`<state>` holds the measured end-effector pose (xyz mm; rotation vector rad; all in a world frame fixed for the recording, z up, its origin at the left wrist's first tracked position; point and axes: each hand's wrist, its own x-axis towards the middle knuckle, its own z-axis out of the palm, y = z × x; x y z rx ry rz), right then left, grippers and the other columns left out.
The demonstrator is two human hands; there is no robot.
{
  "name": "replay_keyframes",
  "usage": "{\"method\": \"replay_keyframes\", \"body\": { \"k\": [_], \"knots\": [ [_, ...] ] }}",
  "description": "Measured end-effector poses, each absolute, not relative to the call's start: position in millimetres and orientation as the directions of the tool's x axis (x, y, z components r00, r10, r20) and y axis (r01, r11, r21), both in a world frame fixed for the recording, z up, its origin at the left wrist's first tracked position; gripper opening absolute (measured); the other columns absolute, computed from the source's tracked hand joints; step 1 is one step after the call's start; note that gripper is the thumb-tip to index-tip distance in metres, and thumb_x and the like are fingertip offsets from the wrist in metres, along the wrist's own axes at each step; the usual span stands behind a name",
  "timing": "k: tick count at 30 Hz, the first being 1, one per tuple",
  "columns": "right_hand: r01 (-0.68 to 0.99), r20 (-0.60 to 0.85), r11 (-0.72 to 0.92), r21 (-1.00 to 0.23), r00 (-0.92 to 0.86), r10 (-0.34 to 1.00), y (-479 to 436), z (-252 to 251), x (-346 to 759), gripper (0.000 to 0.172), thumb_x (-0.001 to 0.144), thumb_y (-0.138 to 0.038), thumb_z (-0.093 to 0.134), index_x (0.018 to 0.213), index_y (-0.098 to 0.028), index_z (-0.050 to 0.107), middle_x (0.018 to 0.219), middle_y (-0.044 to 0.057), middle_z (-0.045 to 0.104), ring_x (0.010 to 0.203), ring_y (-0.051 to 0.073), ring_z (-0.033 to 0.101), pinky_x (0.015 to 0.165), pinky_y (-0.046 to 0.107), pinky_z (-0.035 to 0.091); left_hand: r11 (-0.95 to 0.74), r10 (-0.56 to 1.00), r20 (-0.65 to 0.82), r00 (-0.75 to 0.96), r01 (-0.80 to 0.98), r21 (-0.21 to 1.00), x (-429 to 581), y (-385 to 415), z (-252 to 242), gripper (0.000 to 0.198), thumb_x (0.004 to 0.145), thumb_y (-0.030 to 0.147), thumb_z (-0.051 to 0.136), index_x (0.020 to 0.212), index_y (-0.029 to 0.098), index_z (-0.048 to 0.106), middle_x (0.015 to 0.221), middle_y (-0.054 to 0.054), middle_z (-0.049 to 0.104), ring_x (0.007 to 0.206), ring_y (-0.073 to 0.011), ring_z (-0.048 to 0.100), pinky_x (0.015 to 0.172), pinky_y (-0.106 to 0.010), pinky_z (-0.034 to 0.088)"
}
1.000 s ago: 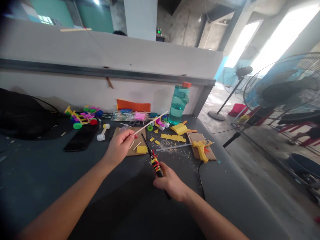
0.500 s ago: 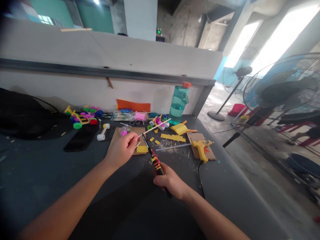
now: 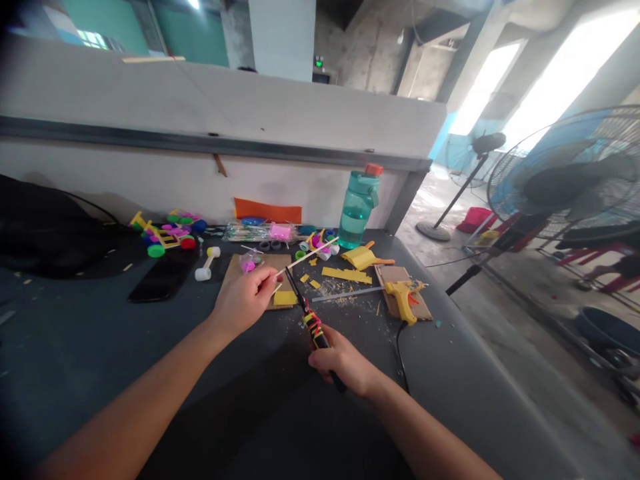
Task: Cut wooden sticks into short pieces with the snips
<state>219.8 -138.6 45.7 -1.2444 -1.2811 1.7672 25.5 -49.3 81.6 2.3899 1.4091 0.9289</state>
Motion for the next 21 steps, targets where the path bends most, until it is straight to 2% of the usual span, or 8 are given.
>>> {"method": "replay_keyframes", "body": {
  "k": [6,15,18,21],
  "knots": [
    [0.067,-0.324,-0.323,-0.944,-0.369,0.871,-139.0,42.4,221.5,0.016,0.062,-0.017,0.049,0.076,-0.020,0.042,0.060,-0.006,0.042,0.046,0.008,0.037,0.043,0.021,0.029,-0.518,0.849,0.393,0.354,0.708,0.480,25.8,-49.0,82.3,0.027,0.088,0.026,0.036,0.071,0.019,0.055,0.055,0.001,0.051,0.048,-0.0117,0.043,0.048,-0.025,0.022],
    [0.220,-0.307,-0.249,-0.943,-0.297,0.904,-140.3,44.9,220.1,0.016,0.060,-0.014,0.049,0.075,-0.019,0.044,0.060,-0.006,0.043,0.050,0.007,0.039,0.046,0.020,0.029,-0.498,0.864,0.365,0.345,0.683,0.534,24.8,-46.2,81.6,0.027,0.088,0.030,0.037,0.076,0.018,0.058,0.061,0.000,0.058,0.054,-0.0128,0.049,0.051,-0.024,0.028],
    [0.227,-0.283,-0.221,-0.948,-0.288,0.915,-140.1,45.7,218.3,0.017,0.059,-0.013,0.049,0.074,-0.019,0.044,0.060,-0.006,0.044,0.050,0.007,0.040,0.046,0.020,0.029,-0.495,0.868,0.351,0.350,0.650,0.577,24.4,-44.5,82.0,0.033,0.090,0.033,0.035,0.073,0.018,0.058,0.064,0.000,0.060,0.059,-0.0135,0.052,0.053,-0.024,0.031],
    [0.191,-0.282,-0.232,-0.954,-0.302,0.911,-139.4,43.5,217.6,0.016,0.060,-0.014,0.050,0.074,-0.019,0.045,0.060,-0.006,0.045,0.049,0.007,0.040,0.045,0.020,0.030,-0.476,0.879,0.333,0.341,0.629,0.615,24.3,-43.8,82.8,0.030,0.089,0.032,0.037,0.073,0.018,0.058,0.063,0.000,0.059,0.059,-0.0134,0.052,0.053,-0.024,0.031]
  ]
}}
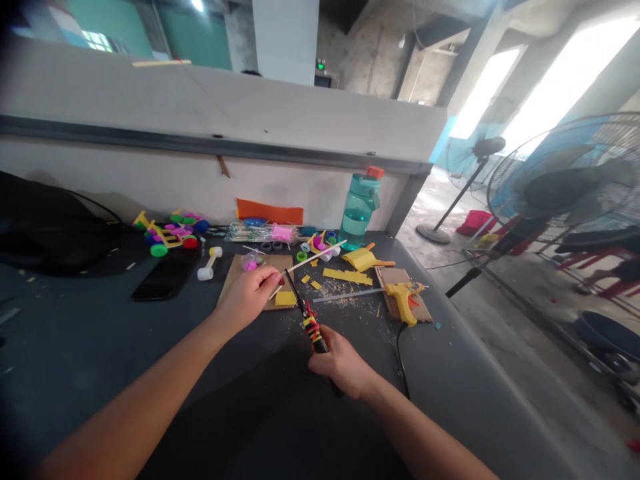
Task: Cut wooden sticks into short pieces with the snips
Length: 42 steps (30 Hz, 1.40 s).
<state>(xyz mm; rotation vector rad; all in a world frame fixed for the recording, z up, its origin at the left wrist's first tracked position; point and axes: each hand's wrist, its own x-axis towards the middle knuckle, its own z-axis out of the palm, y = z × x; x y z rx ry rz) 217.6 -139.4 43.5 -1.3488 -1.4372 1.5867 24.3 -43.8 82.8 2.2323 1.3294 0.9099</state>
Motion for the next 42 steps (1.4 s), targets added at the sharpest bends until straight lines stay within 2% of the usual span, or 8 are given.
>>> {"method": "replay_keyframes", "body": {
  "k": [6,16,19,23,27,30,36,42],
  "knots": [
    [0.116,-0.319,-0.297,-0.948,-0.337,0.886,-138,37,221,0.017,0.061,-0.017,0.051,0.076,-0.019,0.044,0.060,-0.006,0.043,0.045,0.007,0.038,0.041,0.020,0.028,-0.480,0.877,0.347,0.333,0.648,0.592,23,-45,83,0.027,0.087,0.030,0.039,0.072,0.018,0.058,0.057,0.002,0.056,0.054,-0.0115,0.048,0.051,-0.023,0.028],
    [0.082,-0.344,-0.337,-0.938,-0.354,0.870,-138,36,223,0.017,0.059,-0.016,0.050,0.074,-0.020,0.044,0.057,-0.007,0.041,0.045,0.007,0.037,0.041,0.020,0.028,-0.562,0.812,0.461,0.359,0.695,0.448,23,-45,80,0.022,0.086,0.025,0.042,0.076,0.019,0.060,0.060,0.001,0.056,0.056,-0.0111,0.048,0.055,-0.023,0.031],
    [0.142,-0.333,-0.303,-0.942,-0.326,0.885,-139,39,221,0.016,0.058,-0.014,0.050,0.072,-0.019,0.044,0.058,-0.007,0.041,0.046,0.007,0.038,0.042,0.020,0.027,-0.550,0.824,0.442,0.354,0.685,0.478,24,-45,80,0.021,0.087,0.027,0.041,0.076,0.019,0.058,0.061,0.001,0.056,0.055,-0.0115,0.048,0.054,-0.023,0.031],
    [0.196,-0.298,-0.248,-0.949,-0.297,0.907,-140,45,217,0.016,0.057,-0.011,0.048,0.070,-0.019,0.045,0.057,-0.007,0.042,0.047,0.007,0.038,0.044,0.020,0.028,-0.498,0.867,0.349,0.356,0.646,0.578,25,-43,79,0.027,0.088,0.031,0.038,0.071,0.018,0.054,0.058,0.001,0.056,0.053,-0.0119,0.049,0.050,-0.023,0.030],
    [0.179,-0.274,-0.229,-0.957,-0.299,0.914,-140,46,215,0.017,0.057,-0.011,0.050,0.072,-0.019,0.046,0.058,-0.007,0.044,0.047,0.007,0.038,0.045,0.020,0.029,-0.432,0.899,0.269,0.347,0.587,0.685,24,-40,79,0.031,0.089,0.034,0.035,0.070,0.019,0.055,0.054,0.002,0.056,0.049,-0.0116,0.050,0.049,-0.023,0.031],
    [0.139,-0.304,-0.273,-0.952,-0.322,0.897,-139,43,217,0.016,0.059,-0.013,0.051,0.073,-0.019,0.046,0.059,-0.007,0.043,0.046,0.007,0.038,0.043,0.020,0.028,-0.426,0.902,0.277,0.331,0.577,0.697,23,-41,80,0.028,0.087,0.032,0.039,0.068,0.018,0.054,0.058,0.002,0.058,0.050,-0.0111,0.050,0.050,-0.023,0.032],
    [0.070,-0.347,-0.345,-0.936,-0.358,0.867,-138,37,221,0.017,0.058,-0.015,0.051,0.073,-0.020,0.044,0.056,-0.007,0.041,0.043,0.007,0.036,0.039,0.020,0.026,-0.466,0.885,0.322,0.338,0.627,0.625,24,-43,82,0.022,0.085,0.027,0.042,0.070,0.019,0.056,0.058,0.003,0.058,0.053,-0.0113,0.051,0.052,-0.023,0.032],
    [0.025,-0.370,-0.389,-0.921,-0.376,0.850,-139,40,221,0.018,0.059,-0.017,0.051,0.075,-0.019,0.044,0.056,-0.006,0.040,0.044,0.007,0.034,0.040,0.020,0.028,-0.534,0.835,0.413,0.363,0.714,0.453,24,-45,80,0.022,0.086,0.026,0.041,0.074,0.019,0.058,0.059,0.001,0.056,0.054,-0.0119,0.049,0.053,-0.024,0.030]
  ]
}}
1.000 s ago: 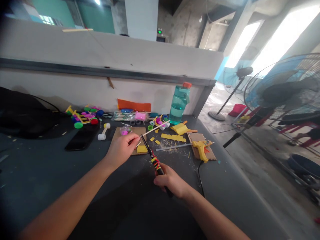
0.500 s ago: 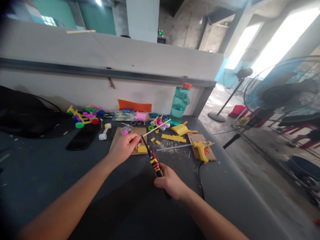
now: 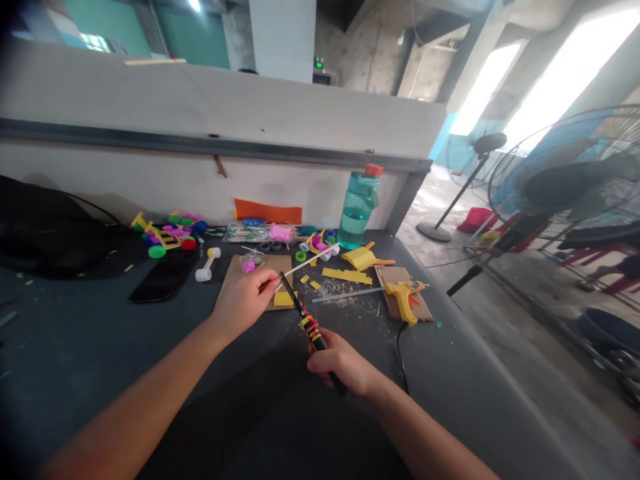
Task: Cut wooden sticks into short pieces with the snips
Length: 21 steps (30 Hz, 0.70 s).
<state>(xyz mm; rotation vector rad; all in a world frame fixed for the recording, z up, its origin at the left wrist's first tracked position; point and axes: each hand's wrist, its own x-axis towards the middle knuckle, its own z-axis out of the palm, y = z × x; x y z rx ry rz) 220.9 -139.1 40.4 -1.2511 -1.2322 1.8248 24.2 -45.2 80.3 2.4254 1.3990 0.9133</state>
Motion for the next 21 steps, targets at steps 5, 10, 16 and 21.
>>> {"method": "replay_keyframes", "body": {
  "k": [5,10,16,21],
  "knots": [
    [0.135,-0.346,-0.318,-0.938,-0.343,0.873,-139.8,45.5,219.4,0.016,0.056,-0.015,0.049,0.070,-0.019,0.043,0.056,-0.006,0.041,0.046,0.007,0.037,0.042,0.020,0.026,-0.563,0.809,0.448,0.381,0.720,0.405,25.0,-46.7,81.2,0.021,0.086,0.025,0.041,0.075,0.019,0.058,0.061,0.001,0.056,0.055,-0.0125,0.048,0.054,-0.024,0.030],
    [0.237,-0.285,-0.221,-0.946,-0.287,0.914,-140.6,48.6,215.8,0.018,0.053,-0.010,0.048,0.068,-0.019,0.042,0.057,-0.006,0.040,0.050,0.008,0.037,0.044,0.021,0.023,-0.533,0.845,0.369,0.387,0.671,0.515,24.2,-44.8,81.6,0.022,0.087,0.028,0.041,0.074,0.019,0.056,0.060,0.001,0.057,0.053,-0.0121,0.049,0.051,-0.024,0.031],
    [0.177,-0.283,-0.241,-0.954,-0.278,0.918,-140.8,44.6,213.8,0.019,0.056,-0.012,0.049,0.073,-0.019,0.045,0.059,-0.006,0.044,0.049,0.008,0.038,0.045,0.021,0.027,-0.440,0.882,0.234,0.410,0.537,0.720,21.4,-40.1,78.4,0.032,0.089,0.036,0.034,0.075,0.018,0.057,0.056,0.002,0.057,0.047,-0.0115,0.050,0.047,-0.023,0.033],
    [0.040,-0.340,-0.348,-0.937,-0.348,0.874,-139.7,41.7,217.1,0.019,0.059,-0.017,0.051,0.077,-0.019,0.044,0.060,-0.006,0.043,0.045,0.007,0.036,0.042,0.021,0.029,-0.430,0.893,0.251,0.374,0.539,0.724,22.0,-39.9,76.8,0.028,0.087,0.032,0.038,0.072,0.018,0.058,0.061,0.002,0.062,0.050,-0.0113,0.052,0.050,-0.023,0.035]
  ]
}}
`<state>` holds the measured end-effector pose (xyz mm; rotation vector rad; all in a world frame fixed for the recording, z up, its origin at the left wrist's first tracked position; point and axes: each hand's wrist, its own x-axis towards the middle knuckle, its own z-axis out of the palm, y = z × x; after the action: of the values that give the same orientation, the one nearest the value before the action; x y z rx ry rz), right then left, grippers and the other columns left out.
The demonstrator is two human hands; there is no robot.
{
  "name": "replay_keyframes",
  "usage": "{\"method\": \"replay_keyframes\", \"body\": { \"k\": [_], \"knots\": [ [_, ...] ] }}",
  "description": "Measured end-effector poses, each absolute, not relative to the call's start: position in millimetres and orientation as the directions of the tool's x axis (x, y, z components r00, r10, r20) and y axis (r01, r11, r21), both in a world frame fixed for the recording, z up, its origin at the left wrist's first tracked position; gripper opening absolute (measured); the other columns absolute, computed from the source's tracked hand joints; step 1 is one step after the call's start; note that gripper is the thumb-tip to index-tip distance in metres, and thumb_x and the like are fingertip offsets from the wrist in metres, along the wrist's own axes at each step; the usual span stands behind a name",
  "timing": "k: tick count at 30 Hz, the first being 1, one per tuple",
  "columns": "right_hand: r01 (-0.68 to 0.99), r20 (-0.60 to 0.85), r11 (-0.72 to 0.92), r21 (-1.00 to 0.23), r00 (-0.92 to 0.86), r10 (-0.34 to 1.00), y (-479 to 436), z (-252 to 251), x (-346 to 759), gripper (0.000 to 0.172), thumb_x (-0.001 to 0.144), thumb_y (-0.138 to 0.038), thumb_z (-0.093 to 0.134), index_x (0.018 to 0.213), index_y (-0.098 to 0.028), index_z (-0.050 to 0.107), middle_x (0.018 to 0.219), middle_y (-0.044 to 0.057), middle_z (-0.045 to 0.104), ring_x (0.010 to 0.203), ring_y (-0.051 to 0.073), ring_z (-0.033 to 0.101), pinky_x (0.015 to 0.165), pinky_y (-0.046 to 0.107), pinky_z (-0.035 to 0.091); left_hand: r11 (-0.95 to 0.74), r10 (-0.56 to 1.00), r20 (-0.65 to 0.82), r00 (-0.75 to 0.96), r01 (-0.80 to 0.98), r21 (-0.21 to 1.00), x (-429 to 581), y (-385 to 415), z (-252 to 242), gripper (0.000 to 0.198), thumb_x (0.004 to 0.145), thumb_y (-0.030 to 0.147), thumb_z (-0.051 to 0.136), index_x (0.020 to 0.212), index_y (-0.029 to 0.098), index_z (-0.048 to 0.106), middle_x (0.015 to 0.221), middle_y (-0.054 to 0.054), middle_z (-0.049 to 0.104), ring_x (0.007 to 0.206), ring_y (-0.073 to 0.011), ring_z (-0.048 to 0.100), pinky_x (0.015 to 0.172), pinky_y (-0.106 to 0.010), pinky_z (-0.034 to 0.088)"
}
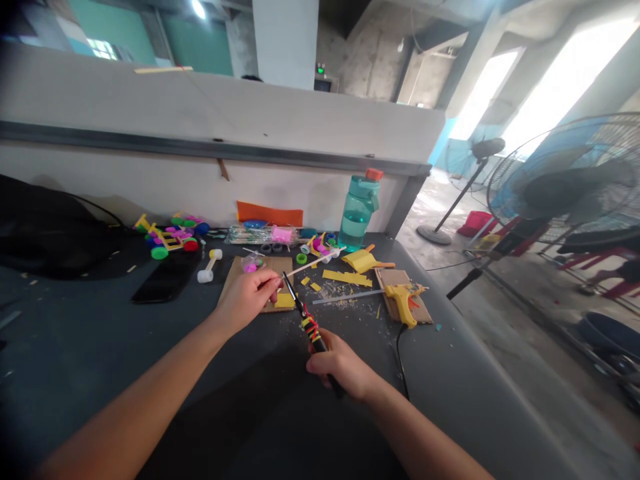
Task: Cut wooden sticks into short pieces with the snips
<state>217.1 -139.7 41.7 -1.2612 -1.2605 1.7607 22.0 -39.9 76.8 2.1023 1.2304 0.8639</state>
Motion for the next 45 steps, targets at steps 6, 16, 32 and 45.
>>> {"method": "replay_keyframes", "body": {
  "k": [6,16,32,45],
  "knots": [
    [-0.030,-0.378,-0.418,-0.908,-0.371,0.848,-140,42,220,0.021,0.058,-0.018,0.052,0.079,-0.018,0.046,0.060,-0.005,0.043,0.045,0.007,0.036,0.042,0.020,0.030,-0.482,0.876,0.322,0.358,0.653,0.584,25,-44,80,0.024,0.086,0.028,0.042,0.075,0.020,0.061,0.062,0.001,0.063,0.053,-0.0123,0.053,0.052,-0.024,0.033],
    [-0.055,-0.371,-0.420,-0.906,-0.375,0.849,-141,40,220,0.020,0.059,-0.019,0.051,0.079,-0.018,0.047,0.057,-0.006,0.041,0.045,0.007,0.033,0.040,0.020,0.028,-0.551,0.822,0.412,0.394,0.734,0.398,27,-47,81,0.022,0.087,0.024,0.042,0.078,0.020,0.062,0.065,0.000,0.063,0.058,-0.0131,0.052,0.055,-0.024,0.032],
    [0.181,-0.330,-0.288,-0.941,-0.289,0.899,-141,52,214,0.016,0.054,-0.012,0.049,0.068,-0.019,0.044,0.054,-0.006,0.042,0.047,0.008,0.038,0.043,0.021,0.028,-0.508,0.862,0.340,0.377,0.642,0.574,25,-44,78,0.023,0.087,0.031,0.041,0.077,0.020,0.059,0.062,0.001,0.061,0.053,-0.0131,0.053,0.050,-0.024,0.032],
    [-0.022,-0.342,-0.376,-0.926,-0.368,0.865,-140,39,218,0.016,0.062,-0.018,0.051,0.077,-0.019,0.045,0.056,-0.006,0.040,0.045,0.007,0.034,0.040,0.020,0.029,-0.420,0.903,0.248,0.351,0.595,0.686,25,-40,75,0.033,0.088,0.035,0.039,0.064,0.019,0.054,0.057,0.002,0.060,0.050,-0.0124,0.053,0.050,-0.025,0.033]
  ]
}}
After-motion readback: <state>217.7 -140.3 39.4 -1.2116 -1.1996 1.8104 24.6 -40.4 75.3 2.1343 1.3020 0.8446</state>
